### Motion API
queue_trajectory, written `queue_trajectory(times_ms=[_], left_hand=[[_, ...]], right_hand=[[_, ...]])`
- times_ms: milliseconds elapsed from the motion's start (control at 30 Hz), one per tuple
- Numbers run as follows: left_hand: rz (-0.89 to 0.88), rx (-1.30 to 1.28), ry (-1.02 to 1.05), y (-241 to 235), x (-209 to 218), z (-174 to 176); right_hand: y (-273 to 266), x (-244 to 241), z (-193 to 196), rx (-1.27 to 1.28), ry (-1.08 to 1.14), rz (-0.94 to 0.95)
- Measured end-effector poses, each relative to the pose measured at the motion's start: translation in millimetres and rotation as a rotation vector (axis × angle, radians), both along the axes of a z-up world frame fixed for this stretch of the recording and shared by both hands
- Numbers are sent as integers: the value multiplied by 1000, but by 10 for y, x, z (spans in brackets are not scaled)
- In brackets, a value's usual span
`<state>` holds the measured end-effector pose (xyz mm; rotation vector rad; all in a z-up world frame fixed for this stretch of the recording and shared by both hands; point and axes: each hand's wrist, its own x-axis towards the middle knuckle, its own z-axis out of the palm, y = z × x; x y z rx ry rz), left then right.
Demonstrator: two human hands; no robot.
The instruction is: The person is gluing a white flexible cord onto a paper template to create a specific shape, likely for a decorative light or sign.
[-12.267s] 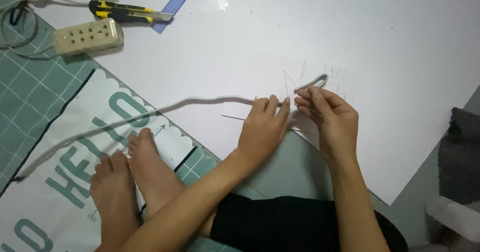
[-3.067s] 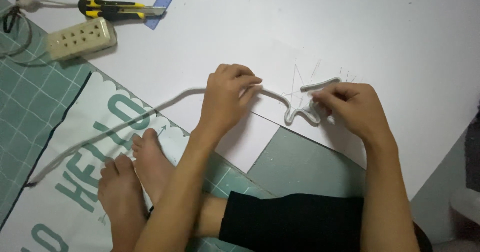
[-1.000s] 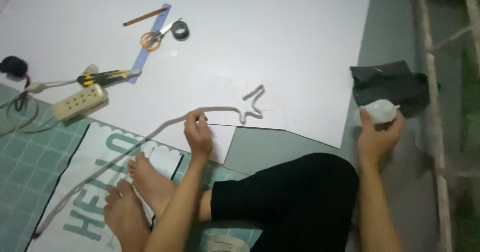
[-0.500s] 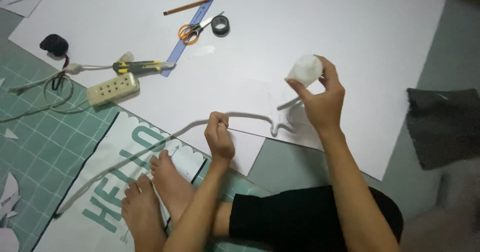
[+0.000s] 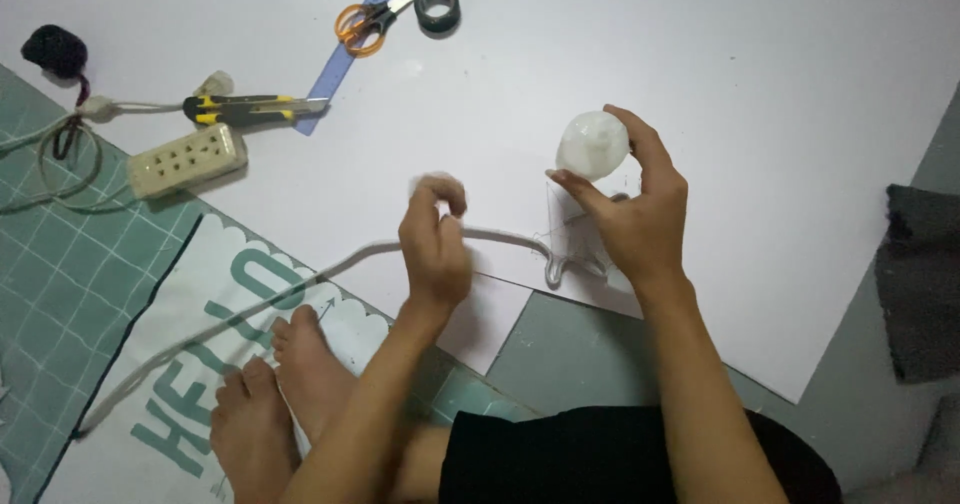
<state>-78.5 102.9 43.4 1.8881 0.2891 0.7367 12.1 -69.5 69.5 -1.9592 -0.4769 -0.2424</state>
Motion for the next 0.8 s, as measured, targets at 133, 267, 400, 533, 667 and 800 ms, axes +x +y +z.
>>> queue_trajectory(times_ms=[133,267,400,533,667,800], left_hand=[[-85,7,4,42,201,85],[-269,45,-31,58,286,212],[-287,-92,-48,21,287,176],[-290,-174,-20,19,254,127],[-289,-207,22,67,221,71],[-285,-236,3,95,204,48]], right_hand=[[-30,33,-59,9,8,18],[-47,38,-58,33,70,66],[-74,63,-82,46,125,94],[-64,63,-116,48,136,100],[-20,39,-110,68,150,106],[5,26,-158,47,157,127]])
